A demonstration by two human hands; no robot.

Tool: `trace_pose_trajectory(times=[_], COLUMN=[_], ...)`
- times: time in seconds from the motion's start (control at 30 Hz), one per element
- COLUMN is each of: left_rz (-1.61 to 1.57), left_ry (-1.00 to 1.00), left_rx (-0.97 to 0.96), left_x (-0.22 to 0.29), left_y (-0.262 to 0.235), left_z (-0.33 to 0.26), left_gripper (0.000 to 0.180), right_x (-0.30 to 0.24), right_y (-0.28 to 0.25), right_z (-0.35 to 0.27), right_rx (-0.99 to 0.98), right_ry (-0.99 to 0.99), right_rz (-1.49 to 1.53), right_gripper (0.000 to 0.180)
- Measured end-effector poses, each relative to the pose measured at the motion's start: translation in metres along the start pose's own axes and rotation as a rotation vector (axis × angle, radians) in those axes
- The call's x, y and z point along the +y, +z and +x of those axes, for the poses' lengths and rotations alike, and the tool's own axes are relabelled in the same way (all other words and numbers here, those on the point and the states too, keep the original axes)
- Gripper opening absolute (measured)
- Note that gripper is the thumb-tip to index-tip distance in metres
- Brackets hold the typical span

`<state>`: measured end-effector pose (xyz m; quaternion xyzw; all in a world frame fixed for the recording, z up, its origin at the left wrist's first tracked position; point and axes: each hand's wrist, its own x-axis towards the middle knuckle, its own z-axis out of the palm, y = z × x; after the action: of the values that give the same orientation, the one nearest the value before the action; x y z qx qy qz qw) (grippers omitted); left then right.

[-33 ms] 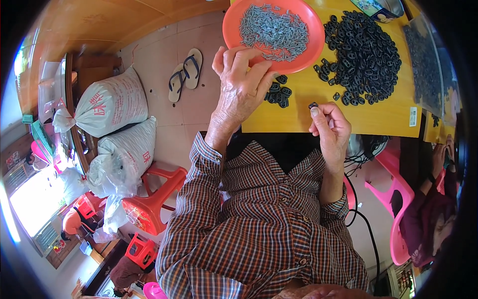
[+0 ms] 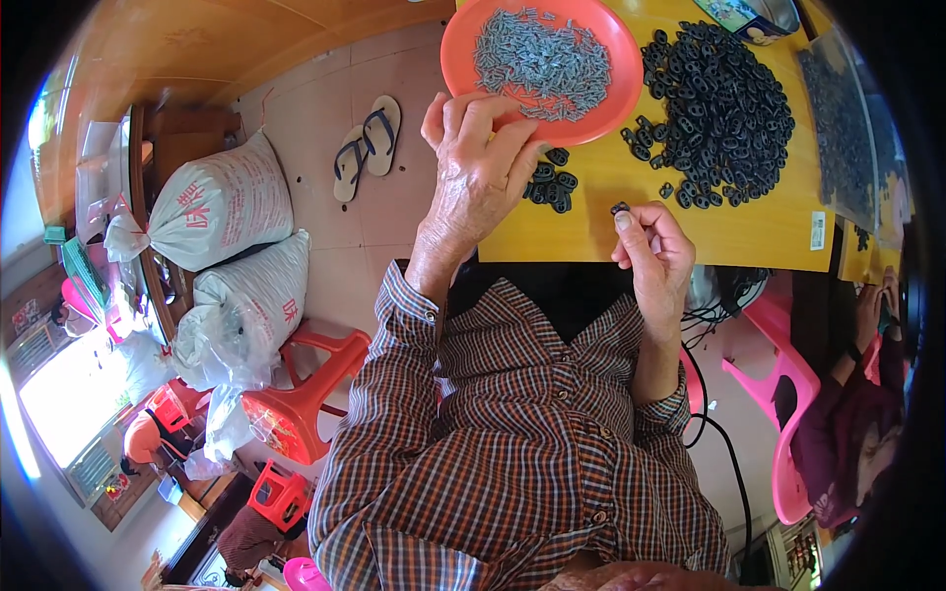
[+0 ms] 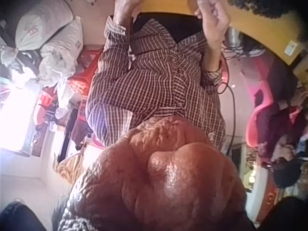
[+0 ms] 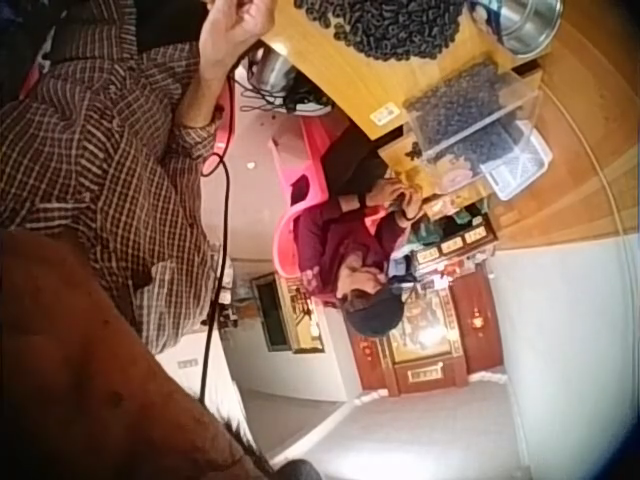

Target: Assembling small hardware components by manually inserting metal pins into black plastic pieces at a workshop table.

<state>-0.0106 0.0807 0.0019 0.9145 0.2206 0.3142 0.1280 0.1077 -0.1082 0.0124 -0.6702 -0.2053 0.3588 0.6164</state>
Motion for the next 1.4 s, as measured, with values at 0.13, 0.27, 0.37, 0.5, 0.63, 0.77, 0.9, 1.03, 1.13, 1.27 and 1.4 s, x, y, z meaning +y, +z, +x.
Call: trace_pose_trajectory(times=[0.13, 0.27, 0.37, 0.5, 0.63, 0.77, 0.9, 1.03, 1.13, 1.27, 1.4], left_rz=[-0.092, -0.075, -0.079, -0.048, -0.024, -0.076, -0.115, -0.193, -0.216, -0.219, -0.292], left_ry=[-0.005, 0.008, -0.006, 0.022, 0.03, 0.024, 0.029, 0.002, -0.001, 0.015, 0.02], left_rx=[-0.022, -0.076, -0.122, -0.17, -0.205, -0.222, -0.208, -0.17, -0.165, -0.14, -0.118], left_x=[-0.002, -0.002, -0.002, -0.005, -0.006, -0.006, -0.007, -0.008, -0.007, -0.003, 0.005], left_y=[0.0, -0.006, -0.007, -0.011, -0.016, -0.019, -0.017, -0.016, -0.015, -0.009, 0.0], left_z=[-0.001, 0.002, 0.003, 0.004, 0.01, 0.012, 0.011, 0.011, 0.012, 0.011, 0.015], left_gripper=[0.019, 0.017, 0.016, 0.016, 0.013, 0.011, 0.009, 0.007, 0.006, 0.007, 0.007], right_x=[0.0, 0.0, 0.002, 0.002, -0.001, 0.001, 0.002, 0.002, 0.001, 0.003, 0.003], right_y=[0.0, -0.001, -0.001, -0.002, -0.001, -0.002, -0.001, -0.001, -0.001, -0.001, -0.002], right_z=[0.0, 0.0, 0.0, 0.0, 0.0, -0.001, -0.002, -0.002, -0.002, -0.001, -0.001], right_rx=[-0.005, -0.011, -0.005, -0.017, -0.016, -0.012, -0.01, -0.011, -0.002, -0.006, -0.017], right_ry=[0.007, 0.0, -0.006, -0.005, -0.012, -0.024, -0.029, -0.025, -0.033, -0.031, -0.034], right_rz=[-0.005, -0.005, 0.004, 0.015, 0.013, 0.011, 0.014, 0.004, 0.01, 0.001, 0.0], right_gripper=[0.013, 0.013, 0.013, 0.013, 0.013, 0.012, 0.013, 0.013, 0.013, 0.013, 0.011])
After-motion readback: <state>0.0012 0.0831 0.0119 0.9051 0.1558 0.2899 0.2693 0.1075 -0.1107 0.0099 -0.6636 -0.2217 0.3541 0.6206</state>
